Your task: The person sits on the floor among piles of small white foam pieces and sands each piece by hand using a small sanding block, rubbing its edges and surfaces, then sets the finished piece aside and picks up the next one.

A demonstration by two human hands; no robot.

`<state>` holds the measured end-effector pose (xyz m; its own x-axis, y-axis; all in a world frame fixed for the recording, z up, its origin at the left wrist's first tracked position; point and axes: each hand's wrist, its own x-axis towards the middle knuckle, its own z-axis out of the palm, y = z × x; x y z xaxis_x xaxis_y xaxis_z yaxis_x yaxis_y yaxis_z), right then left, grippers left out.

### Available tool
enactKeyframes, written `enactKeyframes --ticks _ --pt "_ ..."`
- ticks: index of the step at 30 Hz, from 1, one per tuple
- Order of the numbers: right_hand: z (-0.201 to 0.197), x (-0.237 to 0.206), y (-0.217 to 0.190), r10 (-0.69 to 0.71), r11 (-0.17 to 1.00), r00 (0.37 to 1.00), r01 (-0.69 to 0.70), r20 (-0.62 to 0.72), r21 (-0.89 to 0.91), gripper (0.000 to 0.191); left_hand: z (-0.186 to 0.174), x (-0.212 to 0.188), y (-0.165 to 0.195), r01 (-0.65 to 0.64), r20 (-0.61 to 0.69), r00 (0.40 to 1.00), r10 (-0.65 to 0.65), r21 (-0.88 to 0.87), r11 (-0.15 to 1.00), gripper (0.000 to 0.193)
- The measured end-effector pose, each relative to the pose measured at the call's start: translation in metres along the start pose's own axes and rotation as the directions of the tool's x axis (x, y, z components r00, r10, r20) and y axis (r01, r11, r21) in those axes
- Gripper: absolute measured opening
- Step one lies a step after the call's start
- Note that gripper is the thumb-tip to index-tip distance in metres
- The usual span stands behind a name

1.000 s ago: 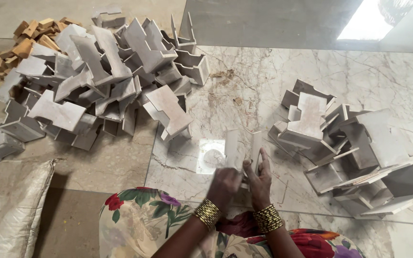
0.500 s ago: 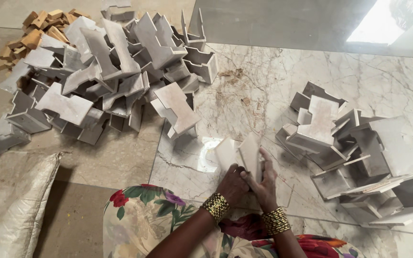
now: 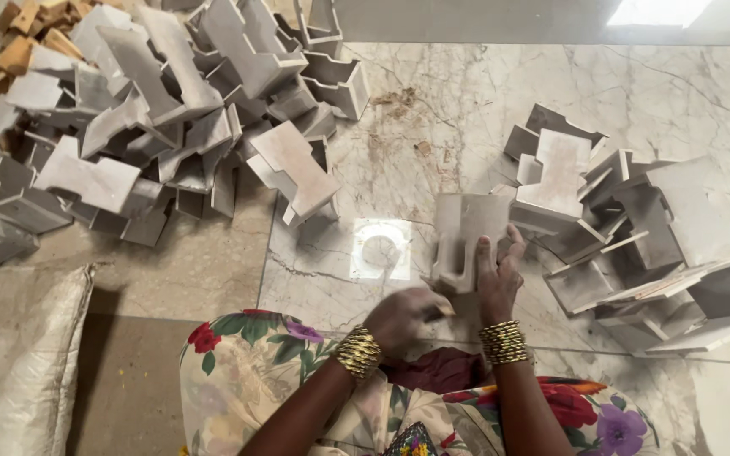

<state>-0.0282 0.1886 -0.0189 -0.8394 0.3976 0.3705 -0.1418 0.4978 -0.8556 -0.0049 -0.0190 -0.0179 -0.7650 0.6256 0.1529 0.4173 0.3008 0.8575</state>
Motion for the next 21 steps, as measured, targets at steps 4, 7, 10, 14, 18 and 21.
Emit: enactKeyframes --ticks 4,7,10,14,18,21 --pt "0.003 -0.006 0.029 0.421 0.862 0.853 -0.482 0.309 0.156 0.069 -0.014 -0.009 -0.015 0.496 -0.145 0.724 -0.675 -0.570 0.655 0.028" --pt "0.017 -0.021 0.043 0.577 0.715 0.670 -0.691 0.468 0.107 0.066 -0.013 -0.011 -0.033 0.136 -0.328 0.776 -0.539 -0.747 0.651 0.033" --pt "0.030 -0.031 0.047 0.594 0.629 0.597 -0.763 0.539 0.151 0.071 -0.005 -0.014 -0.048 0.202 -0.263 0.731 -0.630 -0.798 0.568 0.028" --pt "0.036 -0.034 0.036 0.135 0.976 0.932 -0.067 0.336 -0.207 0.058 0.000 -0.019 -0.055 0.171 -0.302 0.745 -0.595 -0.776 0.608 0.028" --pt "0.032 -0.044 0.011 0.156 0.986 0.916 -0.167 0.370 -0.002 0.031 0.005 -0.014 -0.046 0.109 -0.309 0.733 -0.606 -0.826 0.553 0.029" --pt "0.030 -0.055 -0.005 0.437 0.798 0.678 -0.595 0.591 0.094 0.031 0.016 -0.006 -0.033 0.365 -0.320 0.605 -0.729 -0.703 0.611 0.028"
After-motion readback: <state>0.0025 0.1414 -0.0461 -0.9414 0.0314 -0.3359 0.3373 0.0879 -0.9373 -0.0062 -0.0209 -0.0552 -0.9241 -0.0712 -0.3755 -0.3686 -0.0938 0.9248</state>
